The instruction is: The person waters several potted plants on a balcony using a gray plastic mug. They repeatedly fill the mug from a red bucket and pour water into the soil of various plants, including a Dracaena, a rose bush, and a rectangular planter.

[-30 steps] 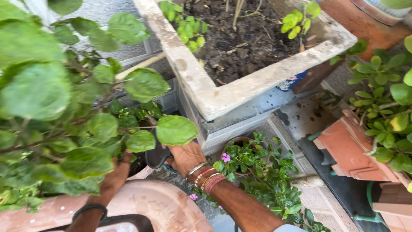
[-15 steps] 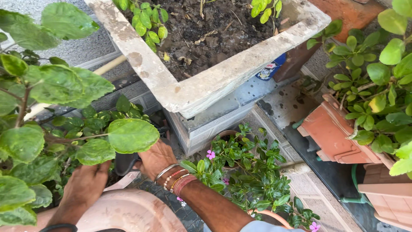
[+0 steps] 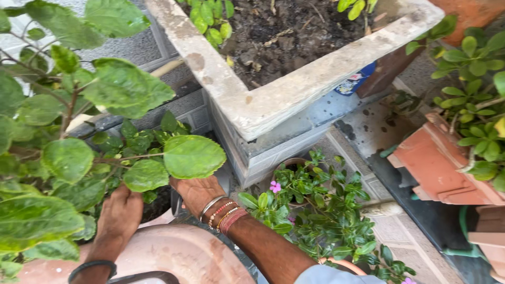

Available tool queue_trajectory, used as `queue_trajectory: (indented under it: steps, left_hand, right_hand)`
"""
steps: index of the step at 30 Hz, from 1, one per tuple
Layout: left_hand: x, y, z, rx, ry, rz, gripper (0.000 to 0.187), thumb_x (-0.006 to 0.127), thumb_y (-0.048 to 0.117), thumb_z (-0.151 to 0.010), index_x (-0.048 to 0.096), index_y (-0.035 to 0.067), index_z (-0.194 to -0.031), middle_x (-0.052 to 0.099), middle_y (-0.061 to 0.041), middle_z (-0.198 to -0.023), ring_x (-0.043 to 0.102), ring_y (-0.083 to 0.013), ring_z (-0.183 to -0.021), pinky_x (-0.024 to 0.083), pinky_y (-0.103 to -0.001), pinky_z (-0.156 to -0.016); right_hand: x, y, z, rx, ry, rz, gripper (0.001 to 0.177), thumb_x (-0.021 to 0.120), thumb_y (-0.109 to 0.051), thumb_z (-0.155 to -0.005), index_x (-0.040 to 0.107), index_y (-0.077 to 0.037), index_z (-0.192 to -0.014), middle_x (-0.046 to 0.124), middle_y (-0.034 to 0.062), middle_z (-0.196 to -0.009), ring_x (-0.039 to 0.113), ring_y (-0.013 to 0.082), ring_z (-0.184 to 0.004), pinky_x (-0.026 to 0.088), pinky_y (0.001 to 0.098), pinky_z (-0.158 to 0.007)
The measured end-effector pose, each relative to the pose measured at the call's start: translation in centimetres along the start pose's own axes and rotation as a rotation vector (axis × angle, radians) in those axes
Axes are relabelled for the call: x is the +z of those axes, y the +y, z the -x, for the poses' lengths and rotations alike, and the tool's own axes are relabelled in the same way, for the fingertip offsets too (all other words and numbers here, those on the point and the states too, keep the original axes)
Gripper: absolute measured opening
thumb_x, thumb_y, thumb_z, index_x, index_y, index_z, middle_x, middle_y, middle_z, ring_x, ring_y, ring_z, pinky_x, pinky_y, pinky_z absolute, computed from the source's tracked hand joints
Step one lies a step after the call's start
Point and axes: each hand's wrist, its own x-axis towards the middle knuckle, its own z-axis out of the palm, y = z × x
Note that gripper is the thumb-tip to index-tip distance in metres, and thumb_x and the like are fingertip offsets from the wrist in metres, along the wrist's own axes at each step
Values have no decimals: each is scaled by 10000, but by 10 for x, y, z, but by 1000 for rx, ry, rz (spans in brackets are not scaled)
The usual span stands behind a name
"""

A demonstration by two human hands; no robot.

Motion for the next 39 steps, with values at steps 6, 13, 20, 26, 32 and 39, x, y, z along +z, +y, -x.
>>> queue_trajectory:
  steps: [6,13,20,26,32,39]
  left_hand:
    - [-4,4,1,63,23,47,566,382,379,-995,386,337,-1559,635,-255,-1320,581,-507,-1208,444,-557,-1067]
    - [-1,-2,0,172,71,38,629,388,347,-1018,230,372,-1626,679,-240,-1262,636,-507,-1119,468,-562,-1045]
    - [-7,6,5,73,-7,67,607,347,363,-1056,186,406,-1640,736,-245,-1089,695,-443,-1038,493,-512,-1058]
    - [2,-1,1,51,-29,204,617,362,379,-1053,210,397,-1651,730,-236,-1034,727,-351,-968,511,-456,-1052]
    - [24,-27,-12,475,304,142,534,395,350,-1104,340,189,-1610,464,-239,-1565,398,-406,-1434,283,-495,-1160]
    - [14,-16,-4,440,270,281,548,410,373,-1088,407,119,-1574,500,-207,-1532,483,-371,-1396,352,-469,-1164]
  right_hand:
    - [35,0,-18,100,-320,29,180,693,-166,-954,704,-114,-1127,742,134,-1104,701,332,-1135,534,481,-1002]
    - [11,18,-18,287,-34,-126,466,809,-327,-793,681,-115,-1188,687,174,-1194,625,390,-1146,463,503,-1020]
    - [8,38,-12,127,38,22,602,789,-243,-757,622,-129,-1323,609,191,-1355,529,424,-1273,375,536,-1111]
    - [20,27,-24,-53,3,229,621,733,-172,-794,560,-116,-1387,585,209,-1375,530,427,-1296,389,555,-1102]
    - [29,24,-26,-32,43,130,564,698,-209,-858,597,-100,-1402,640,233,-1254,598,463,-1161,444,573,-999]
    - [21,51,-24,158,6,23,364,775,-402,-837,739,-143,-1090,716,132,-1124,649,389,-1033,488,531,-933]
